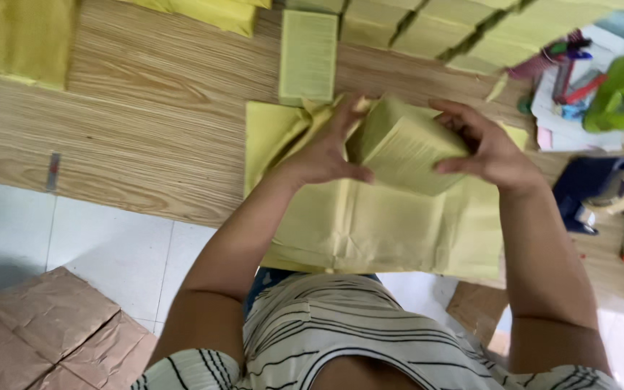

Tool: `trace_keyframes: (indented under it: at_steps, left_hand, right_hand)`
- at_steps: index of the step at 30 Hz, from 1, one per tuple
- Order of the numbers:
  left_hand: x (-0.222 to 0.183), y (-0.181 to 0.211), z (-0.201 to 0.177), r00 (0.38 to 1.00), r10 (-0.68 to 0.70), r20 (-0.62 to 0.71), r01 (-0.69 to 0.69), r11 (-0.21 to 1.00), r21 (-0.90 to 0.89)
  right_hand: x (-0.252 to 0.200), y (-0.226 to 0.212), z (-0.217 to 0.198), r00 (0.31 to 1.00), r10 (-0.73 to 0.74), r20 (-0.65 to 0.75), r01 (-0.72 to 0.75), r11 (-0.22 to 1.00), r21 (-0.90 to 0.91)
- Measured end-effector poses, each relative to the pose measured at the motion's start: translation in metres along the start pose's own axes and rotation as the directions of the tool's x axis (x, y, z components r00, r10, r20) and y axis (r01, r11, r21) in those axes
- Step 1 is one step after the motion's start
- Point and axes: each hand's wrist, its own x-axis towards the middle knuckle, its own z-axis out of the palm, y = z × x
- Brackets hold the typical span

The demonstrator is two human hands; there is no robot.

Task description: The person wraps stacks of paper booklets in yellow sheets by hand, folding the edges over and securing them with tape.

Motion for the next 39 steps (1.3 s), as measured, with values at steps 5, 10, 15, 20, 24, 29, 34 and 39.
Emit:
trace_keyframes:
  at_steps: [5,10,15,20,24,29,34,39]
  left_hand:
    - [0.026,-0.113,0.078,0.998,0.049,0.029,-0.053,0.986,0.158]
    - [0.036,-0.171,0.112,0.992,0.103,-0.076,-0.086,0.976,0.202]
    - [0.04,-0.174,0.113,0.977,0.141,-0.158,-0.104,0.97,0.22]
    - [0.037,-0.121,0.111,0.975,-0.121,-0.185,0.106,0.99,-0.093]
    - [0.048,-0.123,0.126,0.917,-0.307,-0.255,0.23,0.929,-0.291]
    - [0.057,-0.147,0.136,0.761,-0.538,-0.363,0.616,0.775,0.143]
    - [0.061,-0.125,0.132,0.813,-0.243,-0.529,0.502,0.753,0.425]
    - [0.066,-0.06,0.037,0.629,0.176,-0.757,0.386,0.774,0.501]
  right_hand:
    - [-0.04,0.038,-0.005,0.956,-0.259,0.136,0.28,0.679,-0.678]
    - [-0.059,0.127,-0.017,0.965,-0.242,0.097,0.234,0.638,-0.734]
    - [-0.074,0.157,-0.031,0.991,-0.026,-0.128,-0.025,0.923,-0.383]
    - [-0.091,0.193,-0.033,0.941,0.219,-0.259,-0.14,0.946,0.292]
    - [-0.081,0.167,-0.021,0.903,0.326,-0.279,-0.216,0.907,0.36]
    - [-0.069,0.179,-0.012,0.75,0.508,-0.424,-0.439,0.862,0.255]
    - [-0.053,0.208,-0.02,0.7,0.479,-0.53,-0.652,0.731,-0.2]
    - [-0.007,0.136,-0.003,0.763,-0.005,-0.646,-0.38,0.806,-0.455]
